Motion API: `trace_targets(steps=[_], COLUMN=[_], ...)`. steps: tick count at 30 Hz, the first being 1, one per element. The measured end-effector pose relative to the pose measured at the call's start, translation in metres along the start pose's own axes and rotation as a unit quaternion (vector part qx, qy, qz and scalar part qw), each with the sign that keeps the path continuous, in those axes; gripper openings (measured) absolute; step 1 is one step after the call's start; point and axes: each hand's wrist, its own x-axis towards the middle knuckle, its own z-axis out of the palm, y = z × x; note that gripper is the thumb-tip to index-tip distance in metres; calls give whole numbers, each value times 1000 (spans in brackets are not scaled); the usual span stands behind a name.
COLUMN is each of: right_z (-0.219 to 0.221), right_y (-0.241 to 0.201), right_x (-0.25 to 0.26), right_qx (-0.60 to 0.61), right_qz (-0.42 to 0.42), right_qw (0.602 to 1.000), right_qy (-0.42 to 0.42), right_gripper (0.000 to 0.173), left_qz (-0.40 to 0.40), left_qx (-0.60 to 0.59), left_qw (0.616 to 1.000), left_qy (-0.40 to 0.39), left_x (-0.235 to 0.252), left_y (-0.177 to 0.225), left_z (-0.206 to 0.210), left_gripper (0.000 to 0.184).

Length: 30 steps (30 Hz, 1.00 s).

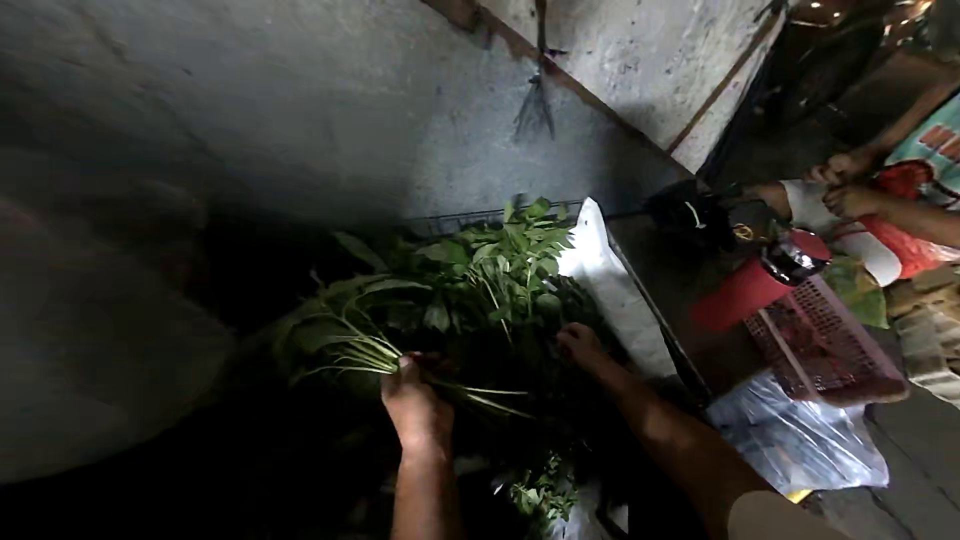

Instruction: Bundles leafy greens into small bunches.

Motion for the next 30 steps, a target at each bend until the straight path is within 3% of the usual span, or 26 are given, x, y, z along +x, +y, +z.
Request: trace_targets(steps=[3, 6, 11, 15, 19, 22, 25, 28, 30], right_z=[19, 42, 86, 107, 130, 139, 141, 135, 125], right_y=[-3, -7, -6, -10, -25, -35, -38, -34, -28], right_x=[35, 70, 89, 82, 50, 6, -19, -27, -23], right_qx=[55, 41, -23, 40, 228, 202, 142, 101, 49], right_qz=[-13, -21, 38, 59, -74, -215, -310, -327, -281], right_qw=[998, 999, 999, 997, 971, 954, 932, 929, 947], right_qy=[32, 27, -29, -16, 24, -59, -121, -144, -150], right_gripper=[33, 32, 52, 42, 26, 16, 13, 17, 23], left_qz=[28, 3, -36, -39, -24, -35, -55, -57, -19], left_qx=[47, 52, 51, 56, 81, 163, 256, 225, 173], left_qw=[998, 998, 997, 997, 995, 986, 965, 973, 984], left_qy=[34, 34, 43, 40, 52, 26, -10, -8, 25], left_x=[6, 12, 21, 16, 17, 17, 12, 8, 6], left_y=[1, 6, 11, 10, 7, 2, 2, 4, 8], left_z=[2, 3, 6, 8, 6, 4, 6, 6, 6], left_gripper=[23, 15, 12, 12, 9, 17, 13, 13, 17])
